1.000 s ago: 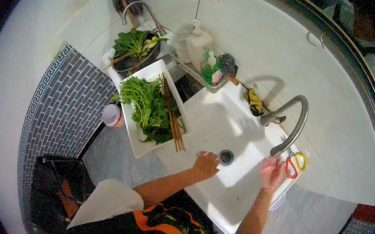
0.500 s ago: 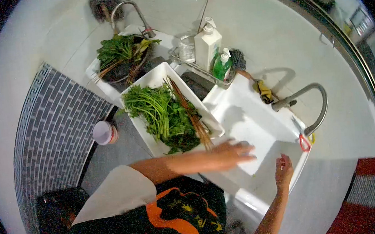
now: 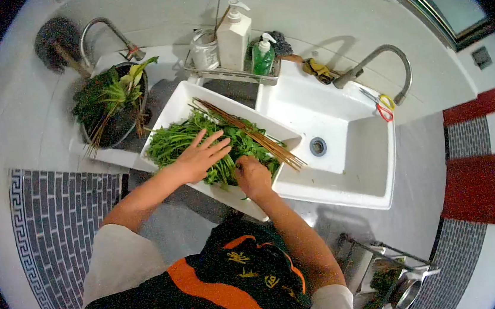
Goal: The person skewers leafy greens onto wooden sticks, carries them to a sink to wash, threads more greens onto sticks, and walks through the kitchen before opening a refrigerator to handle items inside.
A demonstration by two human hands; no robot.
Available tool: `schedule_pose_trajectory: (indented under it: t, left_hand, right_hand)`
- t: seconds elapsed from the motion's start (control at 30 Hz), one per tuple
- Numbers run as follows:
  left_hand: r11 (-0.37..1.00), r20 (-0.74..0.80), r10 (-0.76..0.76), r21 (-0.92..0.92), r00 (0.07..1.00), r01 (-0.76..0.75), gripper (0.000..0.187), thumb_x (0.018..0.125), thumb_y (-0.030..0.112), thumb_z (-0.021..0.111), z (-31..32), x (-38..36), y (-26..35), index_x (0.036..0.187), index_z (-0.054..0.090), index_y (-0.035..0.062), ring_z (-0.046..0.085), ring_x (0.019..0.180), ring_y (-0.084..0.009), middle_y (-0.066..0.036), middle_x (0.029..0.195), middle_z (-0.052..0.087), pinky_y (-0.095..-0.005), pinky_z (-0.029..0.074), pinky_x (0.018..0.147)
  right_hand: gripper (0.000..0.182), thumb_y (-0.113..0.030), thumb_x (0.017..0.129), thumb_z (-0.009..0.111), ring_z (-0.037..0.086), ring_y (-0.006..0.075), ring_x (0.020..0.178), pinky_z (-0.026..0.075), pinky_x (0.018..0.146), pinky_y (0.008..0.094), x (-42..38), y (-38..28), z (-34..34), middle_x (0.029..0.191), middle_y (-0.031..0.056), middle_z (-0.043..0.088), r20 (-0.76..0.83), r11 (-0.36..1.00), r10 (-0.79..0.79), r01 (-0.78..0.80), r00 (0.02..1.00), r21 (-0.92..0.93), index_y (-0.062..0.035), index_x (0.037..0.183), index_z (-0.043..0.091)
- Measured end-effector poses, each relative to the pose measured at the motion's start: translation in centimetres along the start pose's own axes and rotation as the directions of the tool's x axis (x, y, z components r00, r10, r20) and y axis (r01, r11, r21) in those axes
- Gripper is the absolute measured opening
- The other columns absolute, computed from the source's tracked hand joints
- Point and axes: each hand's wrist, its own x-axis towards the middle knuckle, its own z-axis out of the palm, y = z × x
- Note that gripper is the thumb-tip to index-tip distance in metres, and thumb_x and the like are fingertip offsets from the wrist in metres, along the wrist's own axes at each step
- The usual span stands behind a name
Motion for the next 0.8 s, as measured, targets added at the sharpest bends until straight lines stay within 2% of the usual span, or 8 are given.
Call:
schedule_pose_trajectory:
  t: [0.2, 0.4, 0.43, 0.47, 0.6, 0.63, 0.67, 0.8]
  left_hand:
    - [0.995, 0.087, 0.04, -0.09, 0.995, -0.032, 0.045, 0.058, 0.015, 0.062, 0.8, 1.0, 0.1, 0.1, 0.048, 0.0063, 0.019, 0.119, -0.0259, -0.011, 0.114, 0.037, -0.0481, 0.006, 0.099]
    - [0.963, -0.015, 0.136, -0.232, 0.991, -0.136, 0.052, 0.054, 0.016, 0.061, -0.6, 1.1, -1.6, 0.103, 0.047, 0.0091, 0.021, 0.118, -0.0271, -0.012, 0.115, 0.037, -0.0508, 0.004, 0.098]
    - [0.962, -0.01, 0.149, -0.228, 0.989, -0.147, 0.052, 0.054, 0.016, 0.061, -0.7, 1.3, -1.7, 0.103, 0.047, 0.0091, 0.021, 0.118, -0.0271, -0.012, 0.115, 0.037, -0.0508, 0.004, 0.098]
    - [0.974, 0.022, 0.155, -0.171, 0.988, -0.149, 0.056, 0.054, 0.017, 0.062, -0.9, 1.5, -1.9, 0.107, 0.045, 0.0111, 0.021, 0.118, -0.0267, -0.011, 0.116, 0.037, -0.051, 0.003, 0.098]
    - [0.987, 0.172, 0.147, 0.044, 0.974, -0.157, 0.063, 0.054, 0.022, 0.066, 0.2, 1.5, -2.2, 0.112, 0.043, 0.0155, 0.022, 0.118, -0.0251, -0.009, 0.113, 0.039, -0.0534, 0.002, 0.097]
    - [0.987, 0.224, 0.123, 0.075, 0.967, -0.143, 0.062, 0.055, 0.022, 0.066, 0.4, 1.6, -2.2, 0.112, 0.043, 0.0155, 0.022, 0.118, -0.025, -0.009, 0.111, 0.04, -0.0542, 0.002, 0.097]
    - [0.988, 0.15, 0.139, 0.045, 0.979, -0.147, 0.05, 0.06, 0.015, 0.063, 0.6, 1.6, -2.0, 0.107, 0.046, 0.0143, 0.027, 0.115, -0.0247, -0.009, 0.103, 0.043, -0.0558, 0.003, 0.096]
    - [0.986, 0.068, 0.167, -0.005, 0.984, -0.167, 0.028, 0.064, 0.003, 0.055, 0.3, 1.8, -0.7, 0.091, 0.049, 0.0097, 0.037, 0.106, -0.0236, -0.011, 0.089, 0.045, -0.0577, 0.008, 0.095]
  right_hand:
    - [0.013, -0.017, 0.071, 0.055, 0.053, 0.0301, 0.065, 0.042, 0.055, 0.0381, -4.2, 0.6, -1.7, 0.073, 0.011, 0.052, -0.277, 0.974, 0.217, -0.227, 0.936, -0.005, -0.0073, 0.077, 0.049]
    - [0.026, -0.022, 0.073, 0.056, 0.055, 0.0225, 0.065, 0.044, 0.057, 0.0322, -9.8, 4.5, -0.6, 0.079, 0.0112, 0.055, 0.104, 0.749, 0.654, -0.661, 0.749, 0.05, -0.0011, 0.087, 0.05]
    - [0.03, -0.021, 0.072, 0.056, 0.055, 0.0213, 0.069, 0.044, 0.059, 0.0319, -9.9, 4.8, -0.1, 0.081, 0.0109, 0.055, 0.364, 0.437, 0.673, -0.742, 0.644, 0.508, 0.0008, 0.092, 0.049]
    - [0.034, -0.02, 0.072, 0.056, 0.055, 0.02, 0.074, 0.045, 0.06, 0.0315, -9.7, 5.0, 0.3, 0.084, 0.0107, 0.055, 0.599, -0.066, 0.528, -0.674, 0.602, 0.735, 0.0027, 0.097, 0.048]
    - [0.038, -0.015, 0.072, 0.054, 0.052, 0.0192, 0.078, 0.043, 0.062, 0.0307, -9.7, 6.0, 2.6, 0.086, 0.0099, 0.054, 0.604, -0.177, 0.455, -0.598, 0.654, 0.782, 0.0044, 0.102, 0.046]
    - [0.037, -0.013, 0.071, 0.052, 0.051, 0.0188, 0.078, 0.042, 0.064, 0.0298, -9.8, 5.9, 2.8, 0.086, 0.0099, 0.054, 0.576, -0.057, 0.504, -0.64, 0.644, 0.766, 0.0047, 0.103, 0.045]
    - [0.036, -0.01, 0.071, 0.05, 0.05, 0.0184, 0.078, 0.041, 0.066, 0.0289, -10.0, 5.6, 2.9, 0.086, 0.0099, 0.054, 0.542, 0.062, 0.55, -0.678, 0.635, 0.732, 0.0051, 0.103, 0.045]
    - [0.034, -0.003, 0.066, 0.047, 0.049, 0.018, 0.074, 0.04, 0.068, 0.0274, -12.4, 2.8, 1.6, 0.084, 0.0104, 0.053, 0.487, 0.028, 0.602, -0.626, 0.633, 0.78, 0.0064, 0.099, 0.047]
